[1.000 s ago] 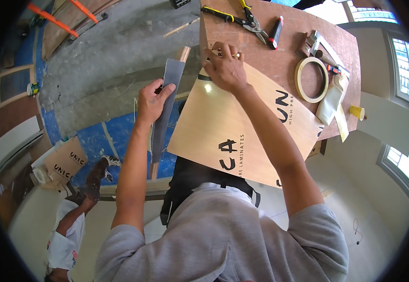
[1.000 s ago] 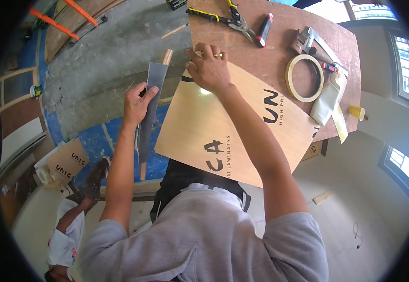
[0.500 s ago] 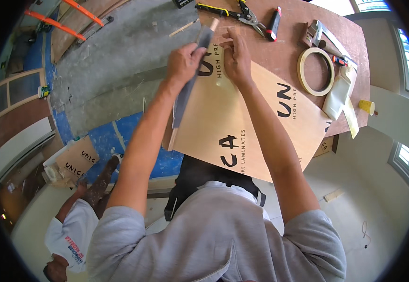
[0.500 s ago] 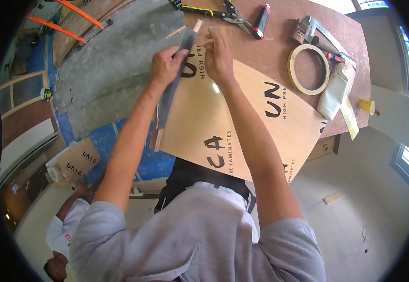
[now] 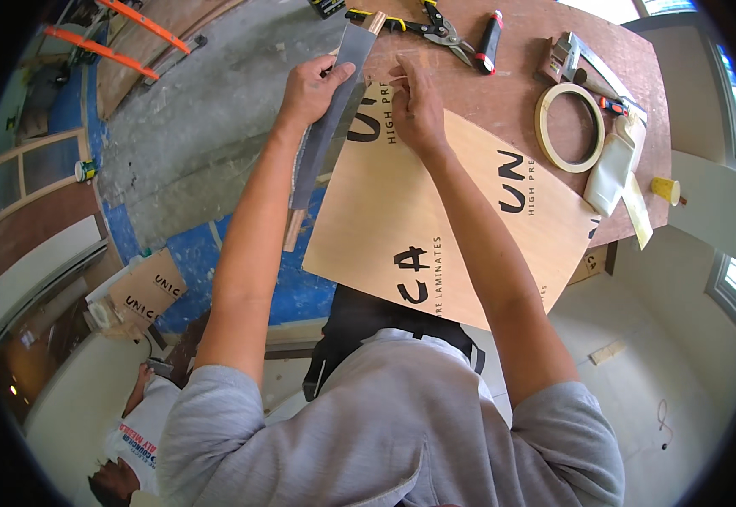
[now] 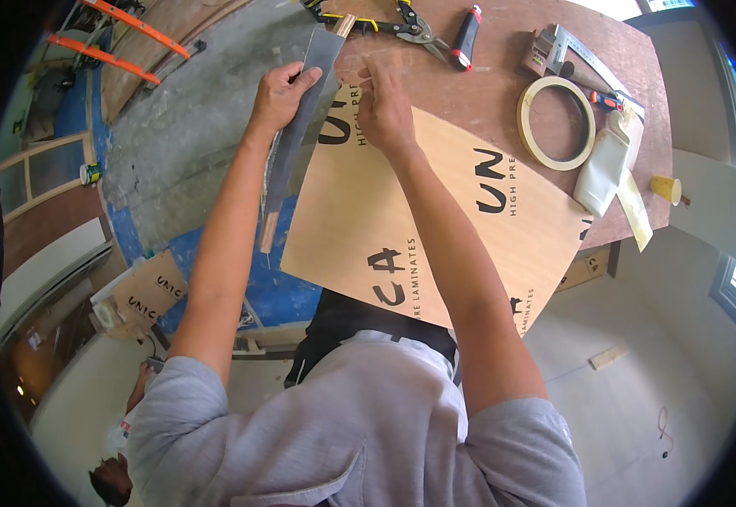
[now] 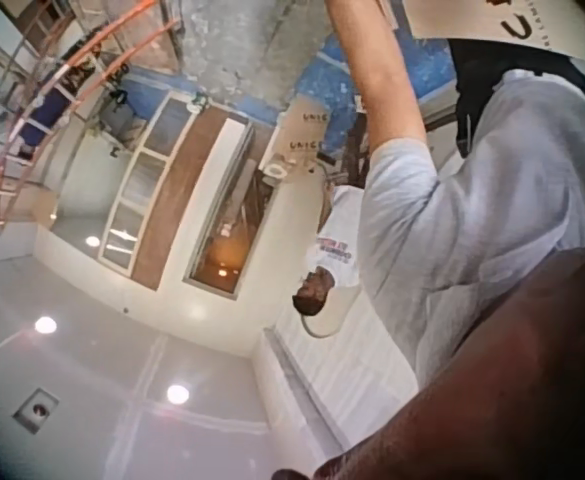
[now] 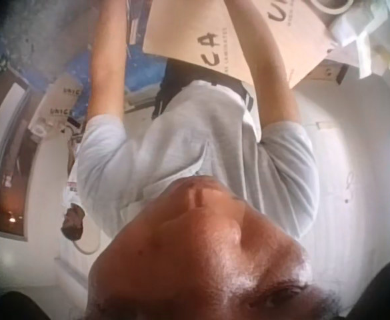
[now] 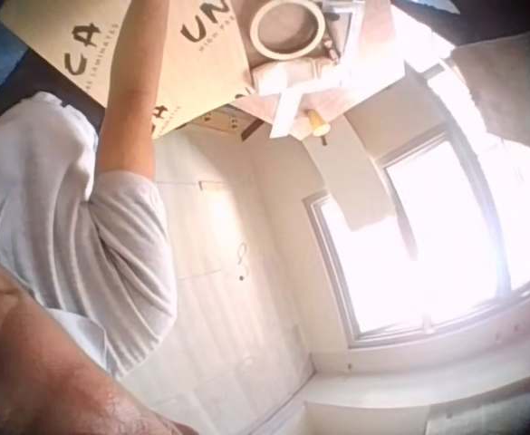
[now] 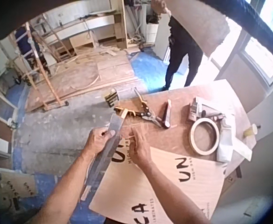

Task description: The person sands the edge of a laminate sheet using a sanding block held by hand.

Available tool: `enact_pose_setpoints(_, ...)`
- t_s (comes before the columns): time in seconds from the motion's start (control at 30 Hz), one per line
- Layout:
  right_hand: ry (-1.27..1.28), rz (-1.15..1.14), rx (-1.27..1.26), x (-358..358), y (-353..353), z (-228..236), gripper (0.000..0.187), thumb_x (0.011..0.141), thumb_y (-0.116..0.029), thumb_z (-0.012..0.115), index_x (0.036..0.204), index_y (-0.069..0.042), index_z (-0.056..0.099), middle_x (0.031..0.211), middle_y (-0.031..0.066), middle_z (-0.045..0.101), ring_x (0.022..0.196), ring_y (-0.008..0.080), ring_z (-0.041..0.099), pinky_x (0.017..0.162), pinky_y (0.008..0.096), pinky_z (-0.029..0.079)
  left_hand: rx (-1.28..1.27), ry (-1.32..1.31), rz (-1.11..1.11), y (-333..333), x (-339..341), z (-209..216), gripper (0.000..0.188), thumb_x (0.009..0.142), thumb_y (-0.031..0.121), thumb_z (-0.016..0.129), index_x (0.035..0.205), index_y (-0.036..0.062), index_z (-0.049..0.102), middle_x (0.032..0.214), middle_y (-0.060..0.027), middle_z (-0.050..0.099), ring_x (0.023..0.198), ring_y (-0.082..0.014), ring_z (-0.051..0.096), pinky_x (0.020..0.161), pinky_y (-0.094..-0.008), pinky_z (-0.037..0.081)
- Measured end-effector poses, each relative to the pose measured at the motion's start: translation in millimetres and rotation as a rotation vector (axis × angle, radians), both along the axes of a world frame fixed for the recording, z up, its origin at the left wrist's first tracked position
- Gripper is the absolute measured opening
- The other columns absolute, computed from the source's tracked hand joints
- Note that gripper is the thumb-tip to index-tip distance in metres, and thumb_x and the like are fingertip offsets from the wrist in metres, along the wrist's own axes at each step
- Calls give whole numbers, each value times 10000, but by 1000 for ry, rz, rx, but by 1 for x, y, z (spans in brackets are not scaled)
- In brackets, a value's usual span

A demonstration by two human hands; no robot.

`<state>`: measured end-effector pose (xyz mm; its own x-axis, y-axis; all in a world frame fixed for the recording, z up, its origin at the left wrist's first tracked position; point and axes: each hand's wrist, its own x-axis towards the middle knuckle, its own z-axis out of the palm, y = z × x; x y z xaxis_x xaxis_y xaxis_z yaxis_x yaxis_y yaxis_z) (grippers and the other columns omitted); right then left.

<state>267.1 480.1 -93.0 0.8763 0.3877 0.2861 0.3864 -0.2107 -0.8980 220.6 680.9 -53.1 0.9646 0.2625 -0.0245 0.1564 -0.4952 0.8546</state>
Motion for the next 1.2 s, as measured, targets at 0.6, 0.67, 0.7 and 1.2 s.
enact_pose_setpoints(0.6, -11, -32, -37, 3, 4, 3, 452, 840, 124, 517, 1260, -35, 567, 1035, 182, 612, 988, 367, 628, 876, 442, 522, -93, -17, 77, 3, -33, -8, 413, 961, 312, 764, 835, -30, 571, 687, -133, 448, 643, -164, 379, 586, -365, 394)
enact_pose_setpoints(0.67, 13, -37, -32, 2, 4, 4, 444, 845, 122, 518, 1256, -37, 568, 1038, 183, 614, 991, 369, 632, 880, 441, 525, -31, -78, 3, 0, -5, -18, 416, 958, 315, 766, 835, -30, 569, 685, -142, 460, 642, -169, 378, 586, -362, 393)
enact_pose_setpoints(0.7, -5, -46, -35, 2, 4, 4, 419, 860, 113, 516, 1247, -33, 576, 1032, 174, 617, 977, 352, 641, 878, 421, 530, 27, -29, -12, -2, -8, -19, 376, 967, 303, 755, 860, -25, 604, 681, -123, 494, 645, -158, 402, 594, -351, 404)
enact_pose_setpoints(1.2, -433, 647, -713, -3, 11, 25, 512, 995, -574, 535, 1081, -111, 735, 1226, 140, 627, 1374, 365, 446, 1202, 626, 247, -403, 257, 470, 18, -266, -9, 316, 948, 152, 729, 710, 46, 549, 659, 54, 490, 634, -59, 438, 550, -297, 374)
